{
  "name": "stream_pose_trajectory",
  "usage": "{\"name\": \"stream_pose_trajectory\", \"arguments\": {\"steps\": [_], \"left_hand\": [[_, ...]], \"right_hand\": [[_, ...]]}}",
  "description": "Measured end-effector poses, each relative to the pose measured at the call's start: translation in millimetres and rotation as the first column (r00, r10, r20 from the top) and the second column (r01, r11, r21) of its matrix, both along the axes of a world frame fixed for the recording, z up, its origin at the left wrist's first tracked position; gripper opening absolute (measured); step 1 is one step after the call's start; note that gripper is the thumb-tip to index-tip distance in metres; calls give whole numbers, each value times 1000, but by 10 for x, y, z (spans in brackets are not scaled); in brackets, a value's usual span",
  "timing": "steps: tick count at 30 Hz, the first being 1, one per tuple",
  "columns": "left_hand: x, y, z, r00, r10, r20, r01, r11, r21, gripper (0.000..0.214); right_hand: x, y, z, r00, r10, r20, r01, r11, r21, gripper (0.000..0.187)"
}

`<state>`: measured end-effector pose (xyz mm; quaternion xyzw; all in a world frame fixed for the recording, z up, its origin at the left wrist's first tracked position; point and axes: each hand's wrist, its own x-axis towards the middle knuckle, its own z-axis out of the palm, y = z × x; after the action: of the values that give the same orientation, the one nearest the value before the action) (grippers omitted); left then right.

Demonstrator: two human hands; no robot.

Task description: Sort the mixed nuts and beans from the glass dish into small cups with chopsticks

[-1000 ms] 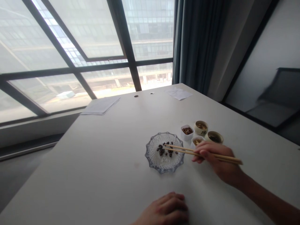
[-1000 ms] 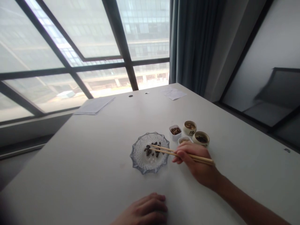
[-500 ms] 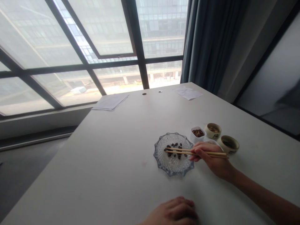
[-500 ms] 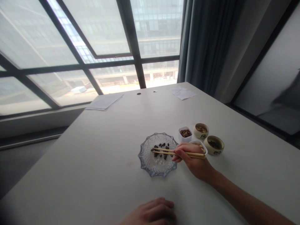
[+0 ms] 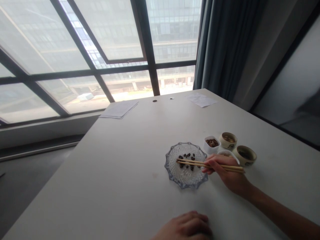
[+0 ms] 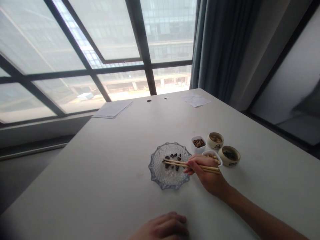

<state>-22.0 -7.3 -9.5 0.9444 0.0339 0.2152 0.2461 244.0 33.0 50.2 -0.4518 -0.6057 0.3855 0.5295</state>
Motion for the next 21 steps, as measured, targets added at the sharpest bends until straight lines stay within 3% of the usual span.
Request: {"name": "stream_pose_trajectory", "arguments": {"steps": [13, 18, 21], "left_hand": [[19, 5, 19, 999, 4, 40, -5, 1000, 24, 21], [8, 3, 60, 1000, -3, 13, 3, 1000, 16, 16], [-1, 7, 81, 1000, -11, -5, 11, 1000, -7, 16]], "right_hand": [[-64, -41, -98, 983, -138, -123, 136, 990, -21, 36], [3, -148, -20, 969, -226, -105, 236, 968, 91, 38], [293, -379, 106, 931, -354, -83, 364, 911, 194, 33]]}}
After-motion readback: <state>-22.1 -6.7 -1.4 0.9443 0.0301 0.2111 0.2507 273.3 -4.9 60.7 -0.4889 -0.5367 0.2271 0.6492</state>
